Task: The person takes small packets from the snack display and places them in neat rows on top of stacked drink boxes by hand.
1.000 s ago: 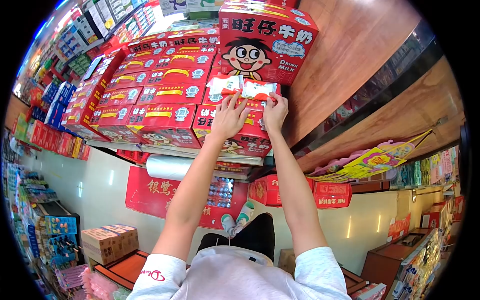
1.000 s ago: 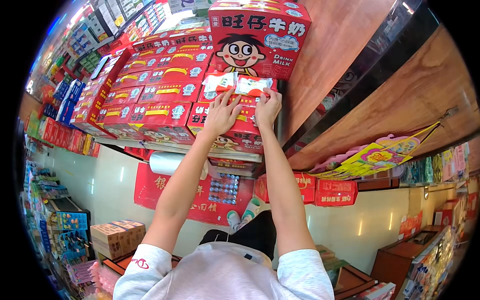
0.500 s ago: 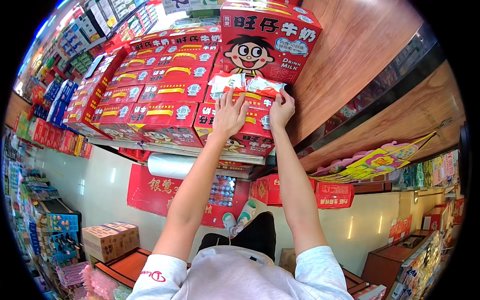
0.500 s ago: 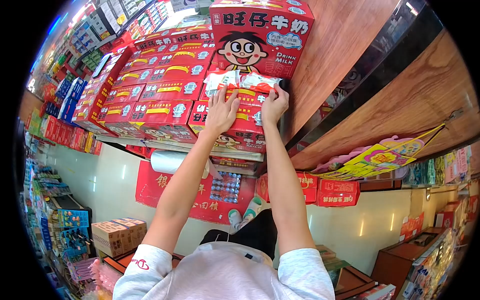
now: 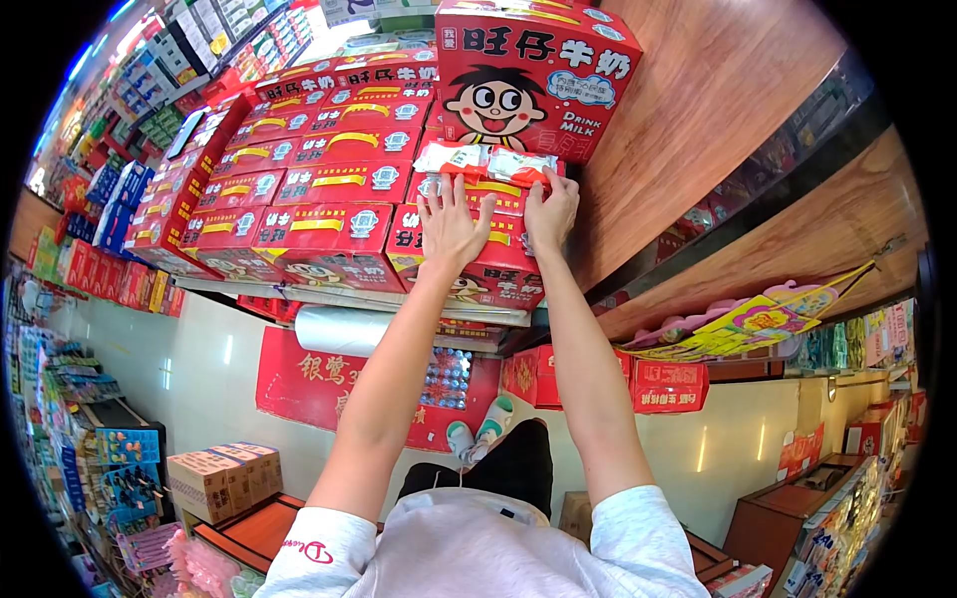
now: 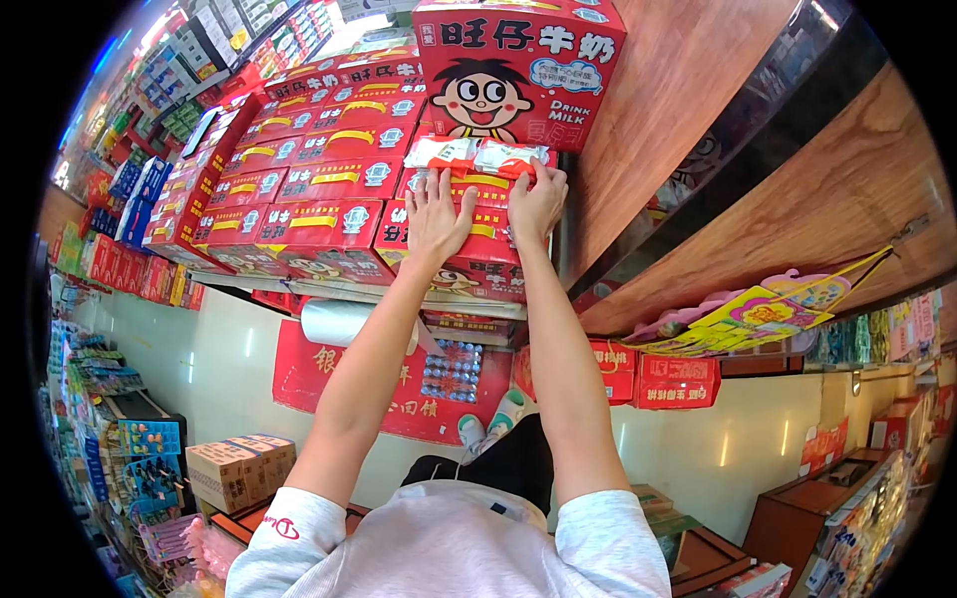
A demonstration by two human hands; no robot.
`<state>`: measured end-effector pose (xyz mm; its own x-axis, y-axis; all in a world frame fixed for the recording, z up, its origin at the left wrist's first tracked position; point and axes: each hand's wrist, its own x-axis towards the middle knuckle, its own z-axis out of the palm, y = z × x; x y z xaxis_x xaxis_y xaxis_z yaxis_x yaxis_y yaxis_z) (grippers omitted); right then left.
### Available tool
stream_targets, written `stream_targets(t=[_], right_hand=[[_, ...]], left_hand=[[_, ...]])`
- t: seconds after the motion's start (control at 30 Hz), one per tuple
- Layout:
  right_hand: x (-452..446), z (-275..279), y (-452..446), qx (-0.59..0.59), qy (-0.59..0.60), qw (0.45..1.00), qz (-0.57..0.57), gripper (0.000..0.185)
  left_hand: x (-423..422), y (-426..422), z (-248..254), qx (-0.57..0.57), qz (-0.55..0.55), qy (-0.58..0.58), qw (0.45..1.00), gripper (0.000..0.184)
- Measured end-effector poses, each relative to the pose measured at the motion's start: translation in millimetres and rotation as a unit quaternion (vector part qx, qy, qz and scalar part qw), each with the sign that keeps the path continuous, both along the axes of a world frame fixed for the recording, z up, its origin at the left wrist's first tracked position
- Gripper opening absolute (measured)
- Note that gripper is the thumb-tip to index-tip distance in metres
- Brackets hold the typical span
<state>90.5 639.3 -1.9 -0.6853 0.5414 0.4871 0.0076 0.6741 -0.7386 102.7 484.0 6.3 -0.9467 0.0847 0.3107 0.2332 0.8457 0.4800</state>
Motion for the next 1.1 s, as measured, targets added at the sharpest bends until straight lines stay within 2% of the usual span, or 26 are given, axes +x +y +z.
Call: stream_targets(t=[0.2, 0.27, 0.5, 0.63, 0.83, 0.93, 1.1], right_hand=[[4.7, 6.8, -2.3, 0.004, -0.041, 0.999, 0.006, 0.044], [4.4, 7.9, -3.9, 0.004, -0.035, 0.999, -0.012, 0.048], [3.7, 6.0, -3.4, 0.004, -0.028, 1.000, 0.010, 0.042], [5.5, 7.6, -4.7, -0.005, -0.019, 1.000, 0.012, 0.041], [10.9, 17.0, -3.2, -0.122, -0.036, 0.991, 0.051, 0.043], [7.5, 15.6, -3.4, -0.073, -0.036, 0.996, 0.032, 0.045], [6.6, 13.6, -4.4, -0.056, -0.046, 0.997, 0.020, 0.055]], left_hand=[[-0.9, 0.1, 3.7, -0.053, -0.006, -0.062, 0.997, 0.092], [-0.3, -0.2, 1.8, -0.045, -0.006, -0.050, 0.998, 0.091], [0.2, 0.4, 3.2, -0.082, -0.011, -0.041, 0.996, 0.094], [-1.9, -0.3, 2.7, -0.038, -0.009, -0.022, 0.999, 0.097], [-10.7, 1.3, -0.4, -0.083, 0.005, -0.001, 0.997, 0.100], [-11.4, 2.8, 0.2, -0.089, 0.003, -0.002, 0.996, 0.100], [-10.8, 2.0, 1.4, -0.091, 0.002, -0.008, 0.996, 0.099]])
